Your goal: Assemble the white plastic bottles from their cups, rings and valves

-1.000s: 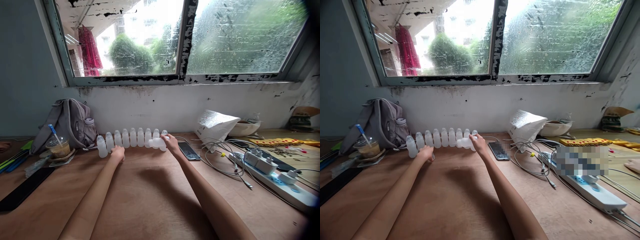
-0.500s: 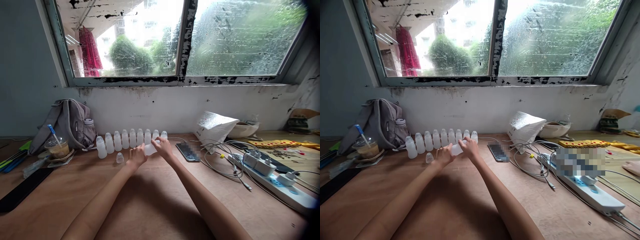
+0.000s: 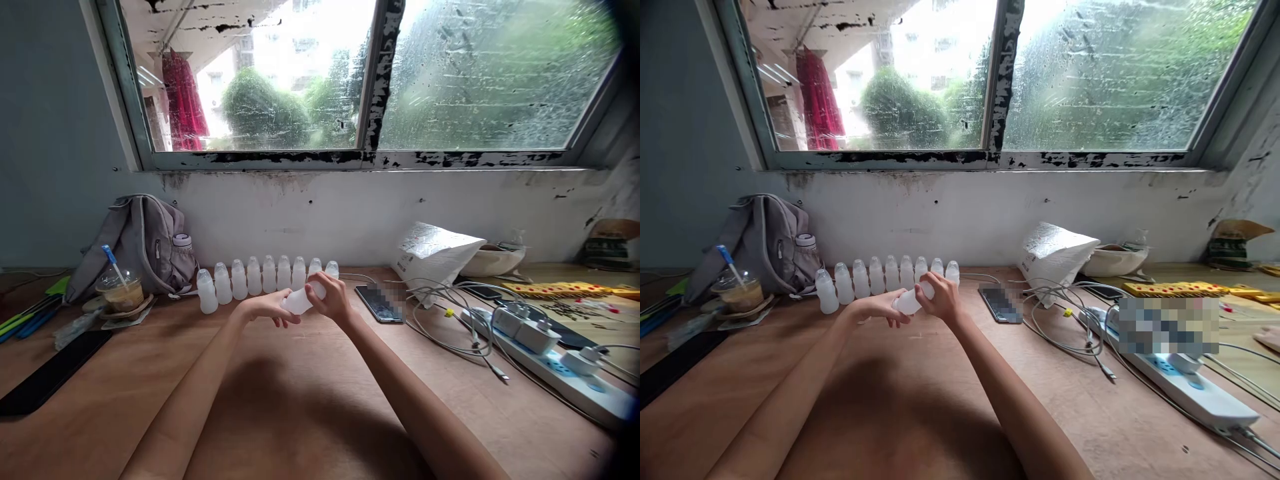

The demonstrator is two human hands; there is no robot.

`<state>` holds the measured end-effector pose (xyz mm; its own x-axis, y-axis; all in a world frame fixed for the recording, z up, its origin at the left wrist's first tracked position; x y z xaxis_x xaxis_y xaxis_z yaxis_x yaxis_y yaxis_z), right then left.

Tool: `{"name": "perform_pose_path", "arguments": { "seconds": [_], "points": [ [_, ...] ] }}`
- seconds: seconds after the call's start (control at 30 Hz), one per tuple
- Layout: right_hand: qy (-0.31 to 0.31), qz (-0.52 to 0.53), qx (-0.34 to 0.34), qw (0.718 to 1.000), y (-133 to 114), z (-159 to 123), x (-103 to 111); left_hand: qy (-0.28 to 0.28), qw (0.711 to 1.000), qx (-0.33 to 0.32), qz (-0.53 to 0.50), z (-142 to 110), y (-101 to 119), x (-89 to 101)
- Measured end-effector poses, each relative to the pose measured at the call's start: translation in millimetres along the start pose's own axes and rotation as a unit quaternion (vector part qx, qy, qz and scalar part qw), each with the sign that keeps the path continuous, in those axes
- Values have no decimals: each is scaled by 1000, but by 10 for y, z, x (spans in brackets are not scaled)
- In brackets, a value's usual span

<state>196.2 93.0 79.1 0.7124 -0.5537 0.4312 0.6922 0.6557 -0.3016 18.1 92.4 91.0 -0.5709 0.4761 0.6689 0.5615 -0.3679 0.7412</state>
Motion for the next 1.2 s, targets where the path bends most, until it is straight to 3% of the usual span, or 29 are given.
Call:
{"name": "perform_pose_path", "arguments": {
  "seconds": [0.07, 0.2, 0.3, 0.5, 0.63, 0.73, 0.9, 1.2],
  "points": [
    [12, -29, -45, 998, 35, 13, -27, 32, 998, -18, -47, -2, -68, 70],
    [21, -56, -158, 986, 200, 28, -84, 119, 992, -40, -28, 31, -186, 170],
    [27, -38, -196, 980, 276, 41, -95, 168, 984, -55, -25, 51, -208, 186],
    [21, 10, -256, 967, 290, 68, -82, 212, 974, -81, -23, 79, -193, 148],
    [15, 21, -272, 962, 319, 64, -87, 226, 970, -91, 17, 68, -181, 150],
    [11, 27, -273, 961, 341, 57, -91, 202, 974, -91, 42, 58, -164, 155],
    [9, 40, -271, 962, 334, 43, -90, 179, 983, -44, -23, 106, -212, 128],
    [1, 75, -286, 955, 354, 5, -147, 270, 962, -1, -49, 222, -397, 96]
  ]
}}
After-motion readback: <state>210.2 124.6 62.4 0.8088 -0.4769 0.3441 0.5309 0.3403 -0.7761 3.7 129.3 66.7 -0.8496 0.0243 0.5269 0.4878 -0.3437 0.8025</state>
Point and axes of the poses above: each hand's wrist, its own z-axis towards the middle knuckle, its own x-axis out of the back of the hand, y = z × x, the point moved 1 cm from there along z, towards the middle knuckle, and after that the axes turned 7 degrees about y, right-handed, at the moved point
